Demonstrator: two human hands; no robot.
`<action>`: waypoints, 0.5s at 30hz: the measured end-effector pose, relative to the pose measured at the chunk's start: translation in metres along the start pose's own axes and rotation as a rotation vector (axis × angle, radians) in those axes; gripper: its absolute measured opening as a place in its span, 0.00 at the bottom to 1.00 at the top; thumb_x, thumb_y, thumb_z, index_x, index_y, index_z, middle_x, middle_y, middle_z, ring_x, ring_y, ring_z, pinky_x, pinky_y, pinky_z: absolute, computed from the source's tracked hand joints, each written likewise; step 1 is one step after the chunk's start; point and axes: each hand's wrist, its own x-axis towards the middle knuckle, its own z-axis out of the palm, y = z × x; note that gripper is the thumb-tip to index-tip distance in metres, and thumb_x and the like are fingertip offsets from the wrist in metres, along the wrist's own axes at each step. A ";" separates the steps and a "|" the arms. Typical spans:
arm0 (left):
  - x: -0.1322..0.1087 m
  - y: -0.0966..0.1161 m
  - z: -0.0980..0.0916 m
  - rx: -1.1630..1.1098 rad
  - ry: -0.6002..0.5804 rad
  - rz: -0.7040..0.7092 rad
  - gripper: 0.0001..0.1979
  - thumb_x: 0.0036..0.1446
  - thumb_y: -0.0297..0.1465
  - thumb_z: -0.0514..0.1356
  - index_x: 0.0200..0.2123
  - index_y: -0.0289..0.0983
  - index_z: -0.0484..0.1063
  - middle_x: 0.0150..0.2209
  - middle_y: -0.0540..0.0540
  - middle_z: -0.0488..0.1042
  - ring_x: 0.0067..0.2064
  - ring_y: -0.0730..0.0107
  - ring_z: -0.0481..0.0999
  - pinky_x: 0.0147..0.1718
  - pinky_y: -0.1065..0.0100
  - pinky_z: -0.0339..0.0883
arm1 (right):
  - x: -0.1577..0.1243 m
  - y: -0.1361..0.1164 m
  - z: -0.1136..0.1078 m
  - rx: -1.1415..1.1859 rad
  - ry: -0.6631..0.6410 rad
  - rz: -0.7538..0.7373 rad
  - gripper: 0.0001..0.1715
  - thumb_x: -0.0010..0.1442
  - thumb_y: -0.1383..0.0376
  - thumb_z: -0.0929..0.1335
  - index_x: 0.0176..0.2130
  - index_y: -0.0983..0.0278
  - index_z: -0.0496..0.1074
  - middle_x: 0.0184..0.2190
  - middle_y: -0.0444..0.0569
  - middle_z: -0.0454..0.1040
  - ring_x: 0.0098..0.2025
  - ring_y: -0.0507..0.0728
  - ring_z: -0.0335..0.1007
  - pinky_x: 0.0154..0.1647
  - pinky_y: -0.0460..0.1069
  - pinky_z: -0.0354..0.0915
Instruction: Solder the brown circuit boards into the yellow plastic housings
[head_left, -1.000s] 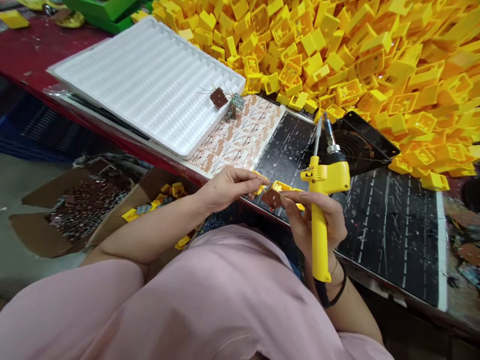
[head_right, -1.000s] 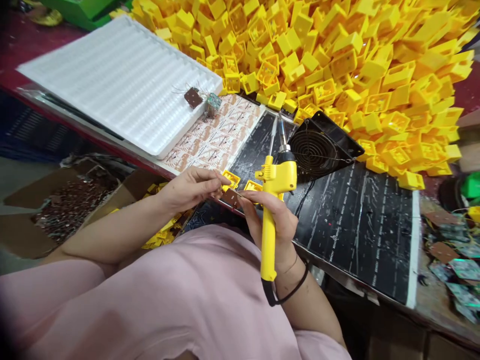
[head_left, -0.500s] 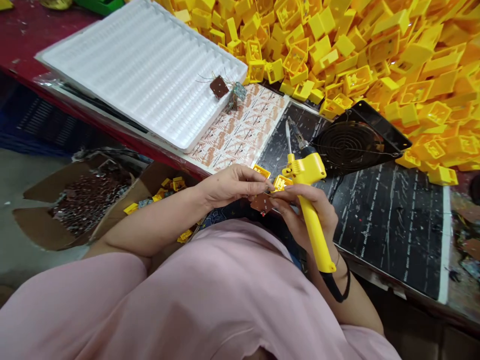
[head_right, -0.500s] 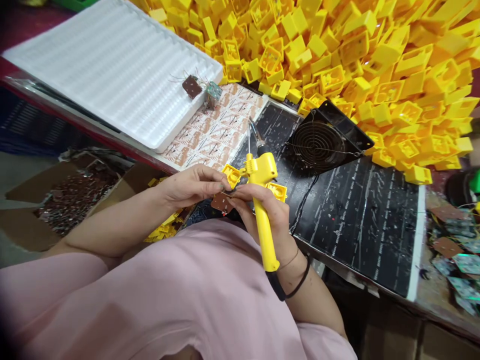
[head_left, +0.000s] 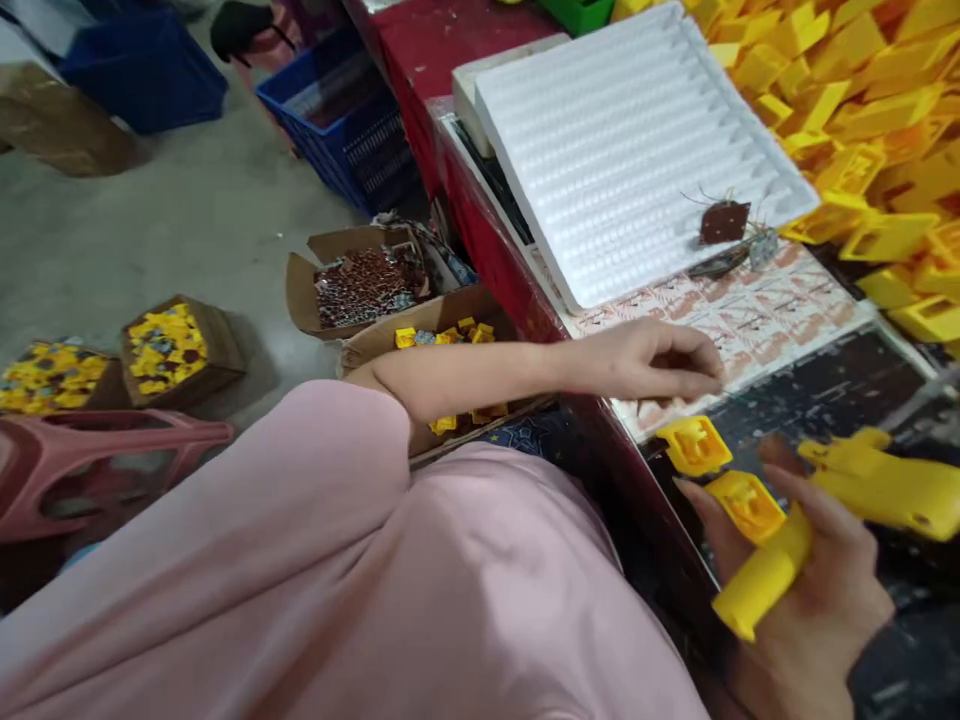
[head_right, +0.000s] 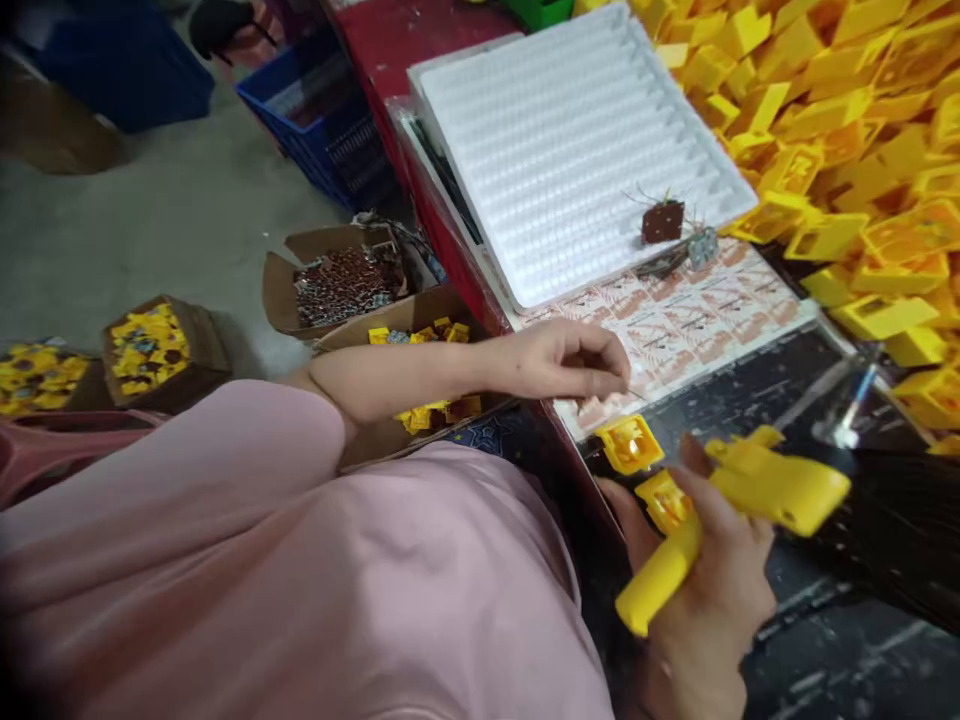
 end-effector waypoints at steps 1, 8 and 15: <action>0.000 0.007 -0.007 0.232 -0.002 0.044 0.07 0.58 0.24 0.67 0.29 0.39 0.76 0.30 0.51 0.78 0.33 0.77 0.75 0.38 0.71 0.69 | 0.004 0.001 0.003 -0.128 -0.004 -0.033 0.40 0.54 0.57 0.81 0.62 0.56 0.71 0.55 0.58 0.79 0.53 0.74 0.78 0.55 0.70 0.73; 0.017 -0.004 -0.017 1.181 -0.131 0.225 0.12 0.65 0.26 0.58 0.45 0.36 0.81 0.41 0.42 0.83 0.43 0.61 0.80 0.46 0.63 0.68 | 0.020 0.005 0.017 -0.185 -0.189 -0.116 0.18 0.69 0.57 0.71 0.56 0.56 0.71 0.46 0.47 0.82 0.47 0.58 0.80 0.64 0.60 0.68; 0.022 -0.013 -0.011 1.347 -0.190 0.252 0.15 0.67 0.34 0.54 0.42 0.36 0.81 0.37 0.42 0.83 0.38 0.62 0.80 0.41 0.64 0.67 | -0.009 -0.020 -0.053 -0.081 -0.008 0.060 0.23 0.70 0.59 0.70 0.63 0.55 0.70 0.35 0.44 0.82 0.33 0.55 0.80 0.38 0.49 0.75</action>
